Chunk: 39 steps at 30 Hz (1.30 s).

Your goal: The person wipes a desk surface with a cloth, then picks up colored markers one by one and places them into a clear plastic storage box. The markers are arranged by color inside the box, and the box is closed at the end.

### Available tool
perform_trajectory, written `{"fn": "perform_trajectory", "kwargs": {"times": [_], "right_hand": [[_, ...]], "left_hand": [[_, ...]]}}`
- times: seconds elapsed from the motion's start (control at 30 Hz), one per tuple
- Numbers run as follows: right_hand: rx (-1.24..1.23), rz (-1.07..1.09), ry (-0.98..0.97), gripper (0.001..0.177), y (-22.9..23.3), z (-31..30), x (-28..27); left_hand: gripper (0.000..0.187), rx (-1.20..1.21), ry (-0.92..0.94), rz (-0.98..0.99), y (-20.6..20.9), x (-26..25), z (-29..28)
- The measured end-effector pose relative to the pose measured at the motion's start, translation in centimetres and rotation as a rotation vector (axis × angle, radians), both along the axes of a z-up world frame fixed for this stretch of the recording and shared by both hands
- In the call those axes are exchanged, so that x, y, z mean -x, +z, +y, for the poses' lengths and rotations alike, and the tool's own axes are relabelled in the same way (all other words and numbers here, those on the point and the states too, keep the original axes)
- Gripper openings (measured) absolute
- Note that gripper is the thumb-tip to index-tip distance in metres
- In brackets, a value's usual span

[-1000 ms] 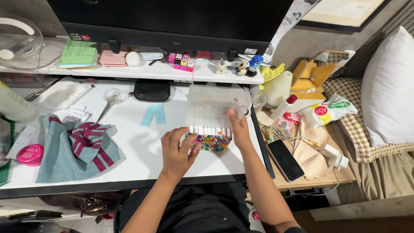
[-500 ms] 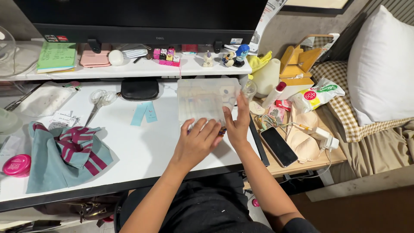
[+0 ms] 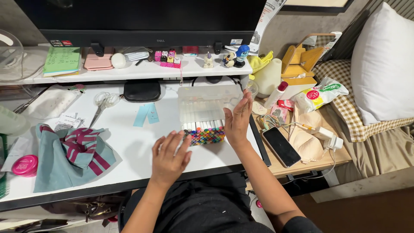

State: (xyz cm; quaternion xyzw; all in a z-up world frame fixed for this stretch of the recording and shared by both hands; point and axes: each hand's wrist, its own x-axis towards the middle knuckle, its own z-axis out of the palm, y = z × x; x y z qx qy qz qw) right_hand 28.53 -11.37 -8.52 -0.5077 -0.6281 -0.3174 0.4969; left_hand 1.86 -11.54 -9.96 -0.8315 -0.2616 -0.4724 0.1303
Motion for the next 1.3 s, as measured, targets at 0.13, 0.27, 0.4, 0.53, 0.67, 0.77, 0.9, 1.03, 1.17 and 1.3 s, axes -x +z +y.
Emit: {"fn": "perform_trajectory", "kwargs": {"times": [0.13, 0.27, 0.4, 0.53, 0.67, 0.77, 0.9, 1.03, 1.17, 1.3], "right_hand": [[0.104, -0.045, -0.045, 0.078, 0.0, 0.2, -0.4], [0.361, 0.109, 0.168, 0.076, 1.3, -0.9, -1.0], [0.619, 0.242, 0.502, 0.105, 3.7, -2.7, -2.2], [0.698, 0.167, 0.507, 0.131, 4.9, -3.0, -2.4], [0.741, 0.158, 0.433, 0.13, 4.5, -3.1, -2.1], [0.773, 0.21, 0.468, 0.126, 4.1, -3.3, -2.1], [0.774, 0.294, 0.505, 0.121, 3.5, -2.8, -2.0], [0.739, 0.267, 0.475, 0.122, 3.0, -2.9, -1.4], [0.701, 0.224, 0.563, 0.12, 2.9, -2.8, -2.4], [0.629, 0.325, 0.588, 0.103, 2.2, -2.6, -1.1]], "left_hand": [[0.065, 0.041, 0.04, 0.187, -0.8, -1.8, 0.7], [0.075, 0.012, 0.001, 0.158, -0.9, -2.0, 0.7], [0.075, 0.07, 0.064, 0.251, -0.6, -1.9, 0.3], [0.078, 0.091, 0.033, 0.181, -0.5, -1.5, 0.1], [0.077, 0.062, 0.111, 0.188, -0.5, -1.6, 0.5], [0.08, 0.093, 0.116, 0.141, -0.5, -1.0, 0.2], [0.083, 0.143, 0.153, 0.145, -0.9, -0.7, 0.0], [0.088, 0.181, 0.209, 0.174, -1.1, -0.5, 0.4], [0.103, 0.391, 0.012, -0.051, -0.3, -0.1, 1.3], [0.102, 0.511, -0.151, -0.18, 1.4, -1.1, 2.1]]}}
